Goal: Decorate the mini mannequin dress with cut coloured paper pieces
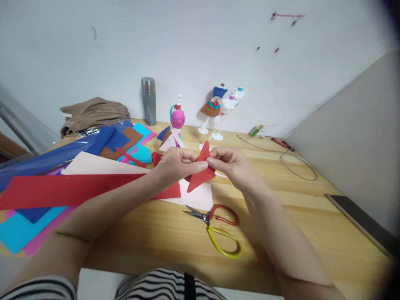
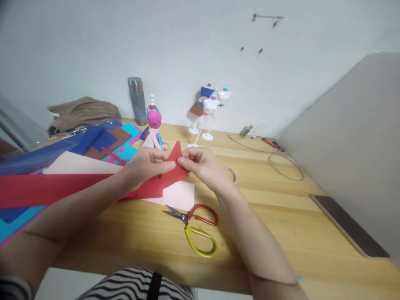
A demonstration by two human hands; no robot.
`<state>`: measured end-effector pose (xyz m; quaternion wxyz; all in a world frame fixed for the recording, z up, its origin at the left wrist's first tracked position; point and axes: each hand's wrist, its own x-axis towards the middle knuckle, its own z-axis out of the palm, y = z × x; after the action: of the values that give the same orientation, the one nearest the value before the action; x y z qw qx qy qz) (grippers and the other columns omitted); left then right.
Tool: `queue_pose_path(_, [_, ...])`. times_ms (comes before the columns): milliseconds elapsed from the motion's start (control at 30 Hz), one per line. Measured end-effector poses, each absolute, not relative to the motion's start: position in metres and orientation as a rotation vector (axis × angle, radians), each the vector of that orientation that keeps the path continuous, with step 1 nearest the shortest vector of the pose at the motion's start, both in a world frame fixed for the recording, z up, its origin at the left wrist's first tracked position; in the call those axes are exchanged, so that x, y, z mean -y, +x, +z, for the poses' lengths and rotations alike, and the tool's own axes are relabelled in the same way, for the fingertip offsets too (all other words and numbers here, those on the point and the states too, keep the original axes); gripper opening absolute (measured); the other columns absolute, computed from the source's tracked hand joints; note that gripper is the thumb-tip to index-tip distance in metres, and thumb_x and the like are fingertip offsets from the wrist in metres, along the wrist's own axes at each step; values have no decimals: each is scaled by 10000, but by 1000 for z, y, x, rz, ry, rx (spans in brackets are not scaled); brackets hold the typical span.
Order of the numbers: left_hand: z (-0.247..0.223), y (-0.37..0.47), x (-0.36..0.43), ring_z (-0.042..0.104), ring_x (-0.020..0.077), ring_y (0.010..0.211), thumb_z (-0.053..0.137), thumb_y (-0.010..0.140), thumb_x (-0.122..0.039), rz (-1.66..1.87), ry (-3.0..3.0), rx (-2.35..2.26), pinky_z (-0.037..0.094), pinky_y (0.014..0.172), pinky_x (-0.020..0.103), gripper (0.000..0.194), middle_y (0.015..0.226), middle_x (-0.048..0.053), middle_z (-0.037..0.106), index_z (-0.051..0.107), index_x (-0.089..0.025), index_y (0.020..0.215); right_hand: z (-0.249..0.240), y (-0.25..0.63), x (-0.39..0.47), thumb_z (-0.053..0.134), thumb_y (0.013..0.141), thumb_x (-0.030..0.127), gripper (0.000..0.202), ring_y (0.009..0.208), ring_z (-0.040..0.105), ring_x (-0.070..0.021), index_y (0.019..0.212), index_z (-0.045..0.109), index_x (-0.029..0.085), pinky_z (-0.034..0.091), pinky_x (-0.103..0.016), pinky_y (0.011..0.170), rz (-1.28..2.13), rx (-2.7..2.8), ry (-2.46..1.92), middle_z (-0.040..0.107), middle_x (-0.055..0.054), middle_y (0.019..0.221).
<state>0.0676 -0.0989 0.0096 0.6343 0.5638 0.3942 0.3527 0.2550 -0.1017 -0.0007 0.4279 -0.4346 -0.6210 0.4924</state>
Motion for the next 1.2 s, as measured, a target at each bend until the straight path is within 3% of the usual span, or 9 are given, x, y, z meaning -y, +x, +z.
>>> queue_pose_path(133, [6, 66, 95, 620, 93, 487, 774, 707, -169, 689, 1324, -888, 466, 487, 179, 84, 574, 27, 705, 739, -110, 756, 1, 255, 101, 839, 664, 540, 412, 509, 451, -94, 598, 615, 200, 343, -261, 504, 1202, 1527, -1094, 559, 30, 555])
queue_pose_path(467, [11, 62, 84, 664, 117, 479, 797, 709, -179, 648, 1330, -915, 497, 467, 178, 142, 541, 29, 691, 685, -118, 646, -2, 260, 98, 848, 660, 517, 352, 507, 500, -113, 652, 647, 228, 420, -280, 487, 1164, 1453, -1078, 620, 13, 604])
queue_pose_path(667, [25, 55, 81, 668, 141, 510, 744, 740, -189, 600, 1399, -1056, 541, 523, 243, 150, 582, 56, 705, 659, -131, 632, -2, 263, 94, 843, 658, 506, 340, 485, 483, -122, 629, 634, 240, 394, -299, 462, 1103, 1399, -1077, 604, 7, 584])
queue_pose_path(833, [39, 33, 74, 671, 127, 517, 751, 717, -202, 553, 1588, -1017, 523, 504, 191, 139, 557, 38, 693, 680, -135, 618, -5, 265, 90, 824, 690, 499, 333, 460, 463, -126, 618, 617, 248, 371, -308, 447, 1041, 1390, -1068, 566, 11, 542])
queue_pose_path(1100, [62, -10, 66, 614, 82, 509, 698, 834, -219, 975, 1680, -1258, 489, 536, 182, 159, 566, -8, 659, 677, -128, 705, -18, 270, 76, 846, 625, 534, 405, 447, 437, -91, 562, 627, 200, 298, -255, 446, 1242, 1548, -1233, 556, 26, 493])
queue_pose_path(1200, [66, -16, 64, 617, 60, 570, 632, 881, -188, 1029, 1705, -1368, 459, 636, 170, 137, 579, -37, 630, 681, -83, 807, -27, 261, 74, 846, 601, 572, 441, 459, 442, -87, 569, 631, 188, 297, -245, 455, 1338, 1603, -1224, 568, 26, 501])
